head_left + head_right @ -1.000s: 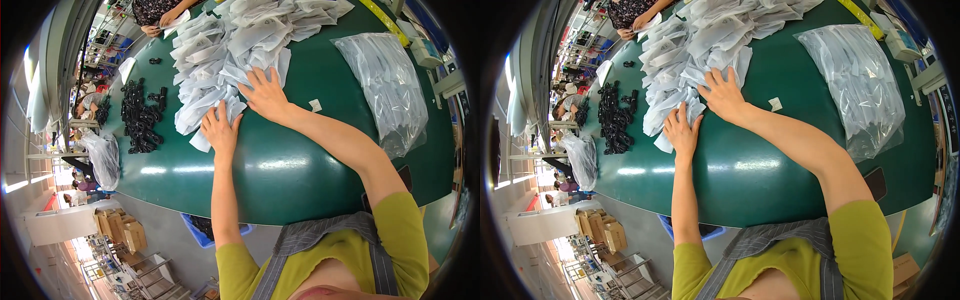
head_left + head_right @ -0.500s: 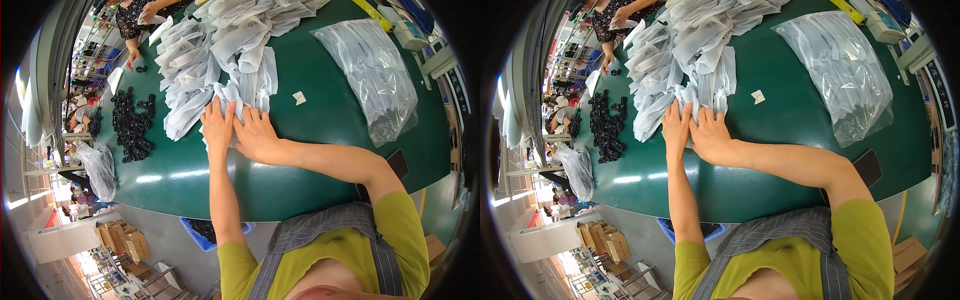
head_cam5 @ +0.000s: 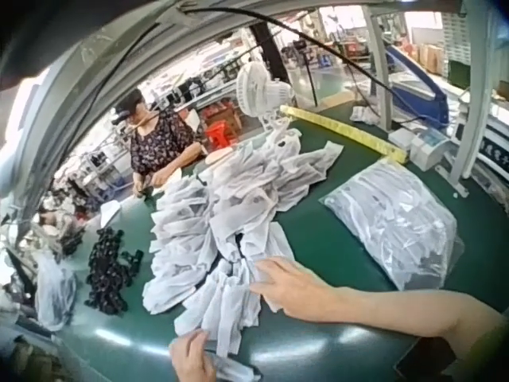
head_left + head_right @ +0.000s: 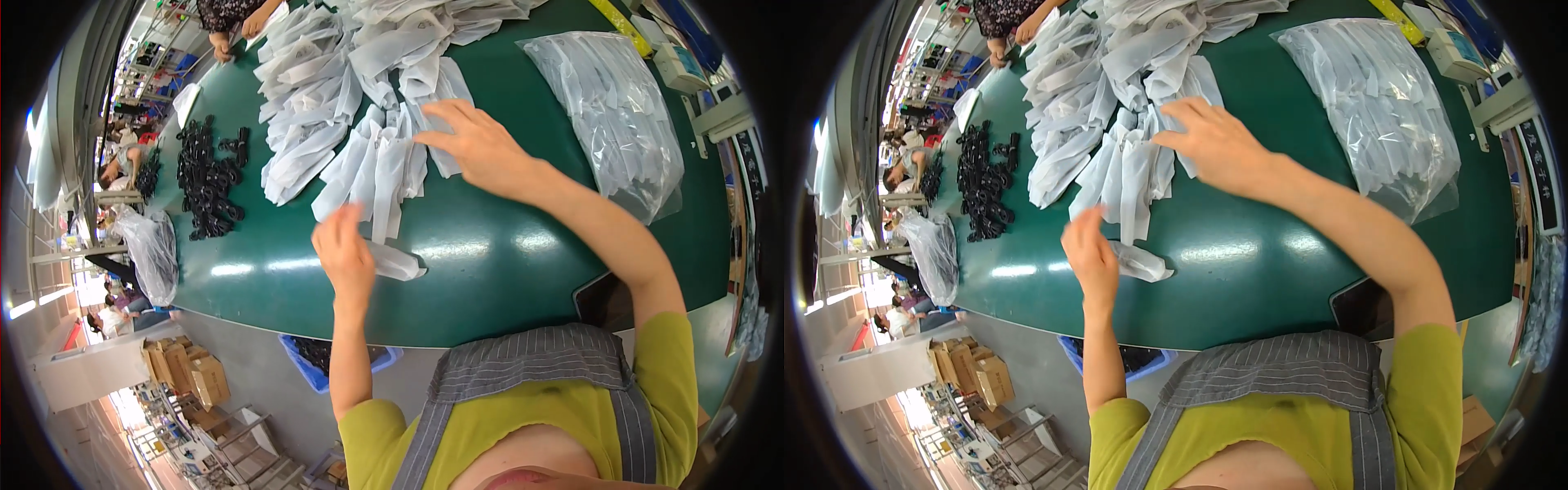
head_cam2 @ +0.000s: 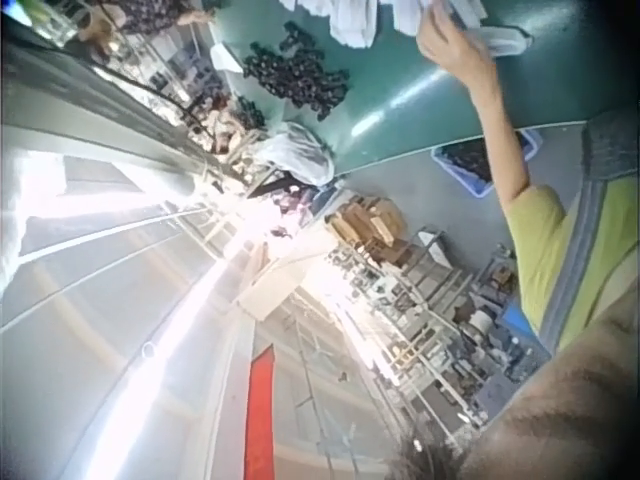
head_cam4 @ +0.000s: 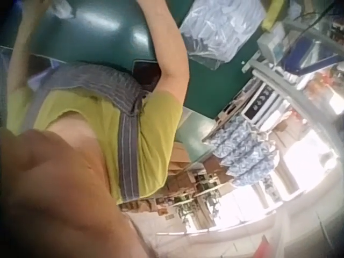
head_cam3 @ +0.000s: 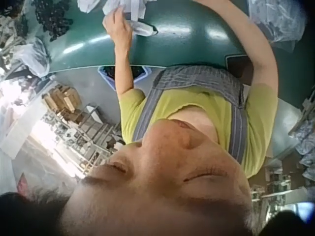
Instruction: Packing small white components into plastic bags and placing them into a larger bag at a factory workstation.
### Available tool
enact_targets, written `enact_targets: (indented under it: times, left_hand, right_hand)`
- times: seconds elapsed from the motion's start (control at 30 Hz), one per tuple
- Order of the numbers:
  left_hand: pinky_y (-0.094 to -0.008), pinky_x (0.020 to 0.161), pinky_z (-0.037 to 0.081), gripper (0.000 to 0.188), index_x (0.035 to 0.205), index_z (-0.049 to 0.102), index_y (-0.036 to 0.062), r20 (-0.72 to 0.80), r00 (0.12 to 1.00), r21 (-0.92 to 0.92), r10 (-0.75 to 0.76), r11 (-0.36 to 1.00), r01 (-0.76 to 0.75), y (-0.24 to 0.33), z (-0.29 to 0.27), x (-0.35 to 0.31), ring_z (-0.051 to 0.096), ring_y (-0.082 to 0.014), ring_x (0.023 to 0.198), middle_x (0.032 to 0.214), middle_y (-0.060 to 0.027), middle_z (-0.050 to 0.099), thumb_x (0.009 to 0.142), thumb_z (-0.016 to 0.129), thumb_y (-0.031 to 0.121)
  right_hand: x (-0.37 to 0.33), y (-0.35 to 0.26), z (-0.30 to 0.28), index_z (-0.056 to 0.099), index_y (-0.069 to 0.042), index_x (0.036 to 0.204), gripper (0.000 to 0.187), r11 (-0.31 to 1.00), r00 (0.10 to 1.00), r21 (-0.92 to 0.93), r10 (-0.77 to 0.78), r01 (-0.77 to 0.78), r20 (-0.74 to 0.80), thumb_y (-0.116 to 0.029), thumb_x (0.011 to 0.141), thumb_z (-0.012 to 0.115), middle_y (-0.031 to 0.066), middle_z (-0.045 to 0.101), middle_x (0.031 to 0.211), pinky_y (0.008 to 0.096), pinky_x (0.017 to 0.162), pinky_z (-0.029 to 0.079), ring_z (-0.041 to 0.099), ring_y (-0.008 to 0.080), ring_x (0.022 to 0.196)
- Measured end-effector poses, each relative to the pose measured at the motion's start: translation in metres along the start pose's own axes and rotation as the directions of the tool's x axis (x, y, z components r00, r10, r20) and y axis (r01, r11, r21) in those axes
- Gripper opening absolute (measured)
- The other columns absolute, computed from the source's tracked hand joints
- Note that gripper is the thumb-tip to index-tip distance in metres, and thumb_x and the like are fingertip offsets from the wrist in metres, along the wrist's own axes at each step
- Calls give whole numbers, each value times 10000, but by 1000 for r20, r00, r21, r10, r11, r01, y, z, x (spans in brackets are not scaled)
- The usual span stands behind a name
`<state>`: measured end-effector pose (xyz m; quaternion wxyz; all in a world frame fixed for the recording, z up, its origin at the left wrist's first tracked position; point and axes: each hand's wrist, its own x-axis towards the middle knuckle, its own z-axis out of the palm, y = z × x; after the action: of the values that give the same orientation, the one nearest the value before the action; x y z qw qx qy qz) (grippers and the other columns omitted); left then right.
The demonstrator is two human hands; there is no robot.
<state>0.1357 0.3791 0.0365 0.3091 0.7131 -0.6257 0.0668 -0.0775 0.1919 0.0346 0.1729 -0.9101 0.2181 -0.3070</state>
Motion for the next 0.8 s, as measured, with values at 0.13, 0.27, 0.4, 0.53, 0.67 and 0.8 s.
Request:
enact_targets:
  times: [0.13,0.27,0.4,0.53,0.67,0.8]
  left_hand:
    - [-434,925,423,294,1141,637,52,147,989,232,32,971,-66,-17,-13,-42,561,-335,1045,1145,-130,604,896,512,-51]
    - [-356,836,474,158,1022,647,19,195,944,52,-265,964,260,-28,-24,-43,586,-319,995,1125,-150,594,898,559,-23]
    - [-383,757,490,94,999,602,14,48,993,-36,-111,993,113,-4,-26,-42,595,-302,981,1072,-156,608,916,561,-4]
    - [-361,744,497,98,1027,562,9,-36,928,-71,-370,928,367,-30,-21,-53,604,-292,985,1107,-158,619,933,542,-4]
    - [-354,767,502,125,1069,538,1,90,897,-169,-432,881,442,-18,-11,-44,615,-283,985,1205,-176,616,951,543,39]
    - [-352,738,497,188,1070,578,-15,200,797,-272,-570,749,604,-32,-15,-47,612,-254,950,1099,-151,649,937,605,116]
  right_hand:
    - [-8,24,18,665,-31,954,195,957,967,-155,-230,246,113,8,765,638,169,484,1360,481,1089,361,453,338,1294]
    - [-2,21,14,629,-20,881,71,966,970,-81,-244,245,17,-65,829,641,153,538,1305,480,1099,343,480,295,1274]
    - [12,-3,-40,613,-14,985,145,829,977,549,190,-109,-93,-150,931,608,93,642,1065,324,925,451,603,195,1015]
    - [13,2,-77,602,-38,990,191,650,948,740,313,-172,-55,-224,990,555,-24,609,873,234,787,448,541,50,854]
    - [1,-9,-74,585,-51,949,180,622,931,738,365,-261,21,-226,986,563,-41,566,801,215,644,407,486,28,727]
    - [-8,-17,-70,576,-41,916,193,532,940,801,323,-276,110,-223,981,573,-40,542,792,230,666,398,468,48,743]
